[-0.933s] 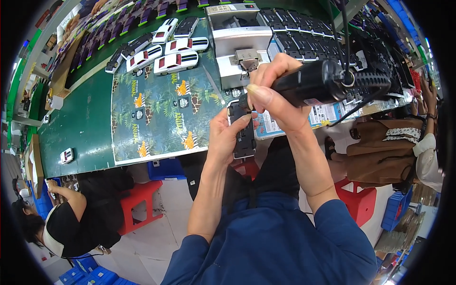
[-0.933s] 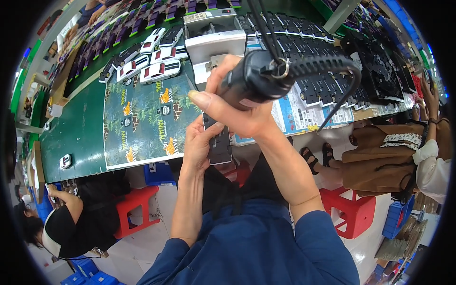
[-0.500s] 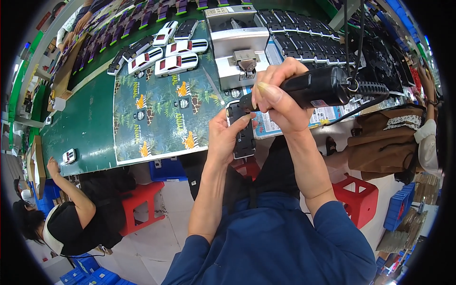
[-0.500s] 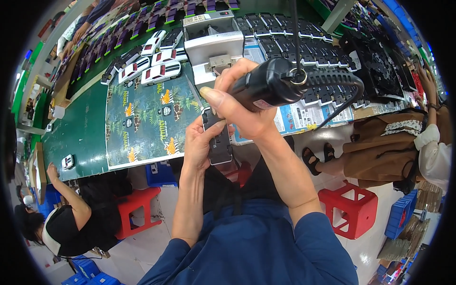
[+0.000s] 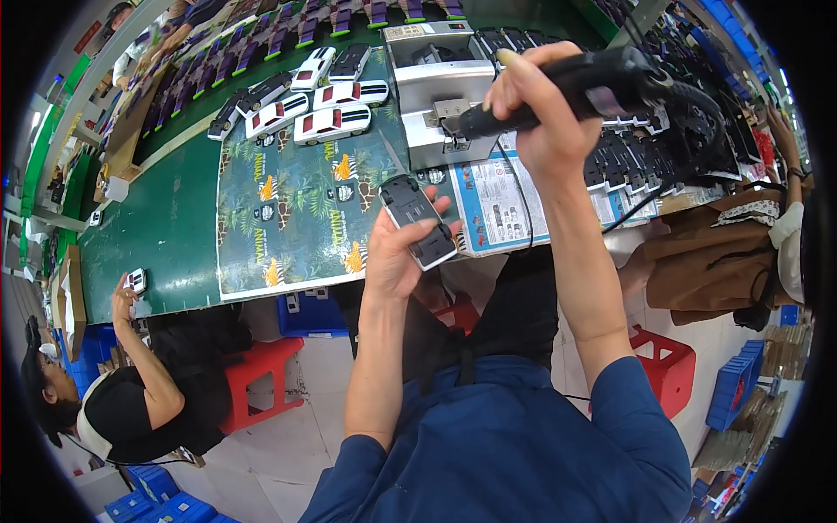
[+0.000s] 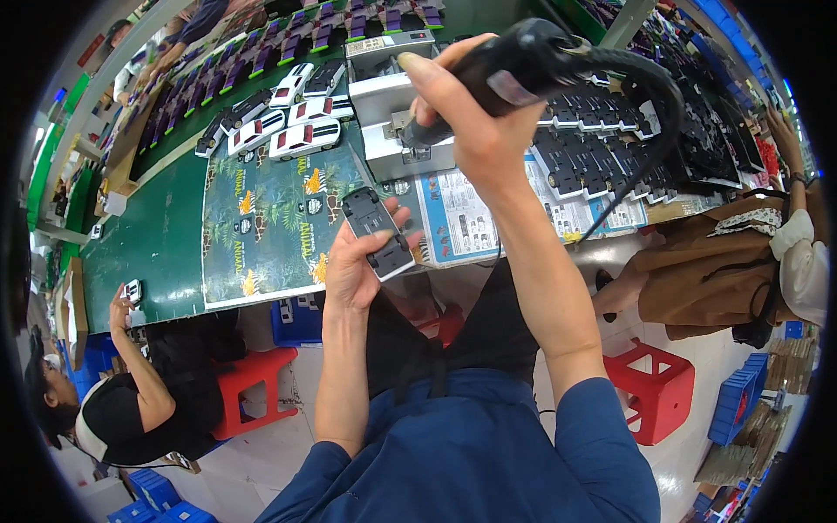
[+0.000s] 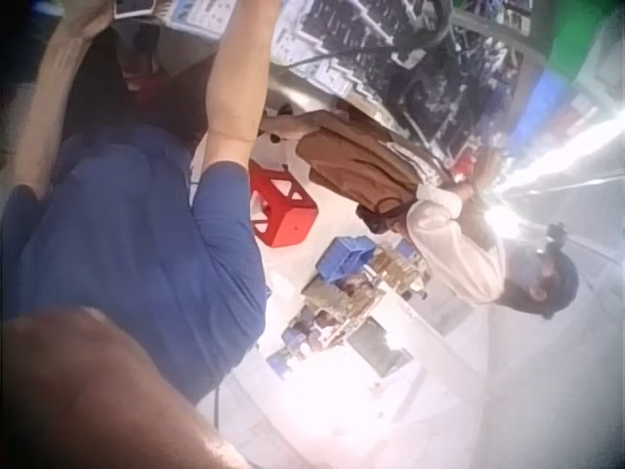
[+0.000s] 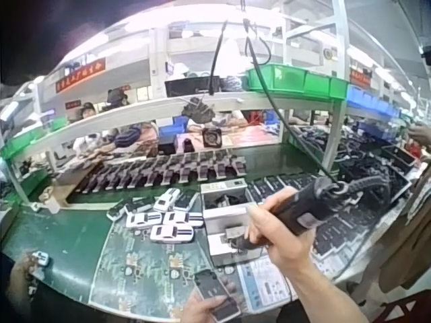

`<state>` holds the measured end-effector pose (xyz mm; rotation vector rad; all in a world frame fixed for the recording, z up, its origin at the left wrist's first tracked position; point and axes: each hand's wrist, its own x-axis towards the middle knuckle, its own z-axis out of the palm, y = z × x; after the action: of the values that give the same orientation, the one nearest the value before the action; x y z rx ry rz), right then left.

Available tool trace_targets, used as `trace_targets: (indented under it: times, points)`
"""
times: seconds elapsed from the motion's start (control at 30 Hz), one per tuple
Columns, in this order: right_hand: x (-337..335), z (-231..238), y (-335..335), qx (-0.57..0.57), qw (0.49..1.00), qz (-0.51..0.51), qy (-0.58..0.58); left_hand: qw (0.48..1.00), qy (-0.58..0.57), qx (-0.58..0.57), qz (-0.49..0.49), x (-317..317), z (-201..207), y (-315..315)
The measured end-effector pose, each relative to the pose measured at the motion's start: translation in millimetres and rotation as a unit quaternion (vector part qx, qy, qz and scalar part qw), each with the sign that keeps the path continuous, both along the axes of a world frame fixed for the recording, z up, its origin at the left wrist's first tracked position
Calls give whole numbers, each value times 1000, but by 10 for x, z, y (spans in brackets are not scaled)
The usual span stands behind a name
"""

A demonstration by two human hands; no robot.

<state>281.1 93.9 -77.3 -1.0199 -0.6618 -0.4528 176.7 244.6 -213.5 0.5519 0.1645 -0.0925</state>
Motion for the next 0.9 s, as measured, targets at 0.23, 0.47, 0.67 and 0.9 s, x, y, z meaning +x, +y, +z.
trace_targets:
  times: [0.23,0.47,0.67,0.9]
  points:
    - [107,-115,143,-82,992,-87,-28,999,-11,30,-5,33,-27,-23]
    - [176,-57,267,-164,980,-104,-34,1000,17,14,15,58,-132,27]
    - [-249,-25,26,-73,991,32,109,999,15,-20,19,69,-94,-16]
    - [-875,-157,-69,3,980,139,144,999,23,14,26,98,-92,-4]
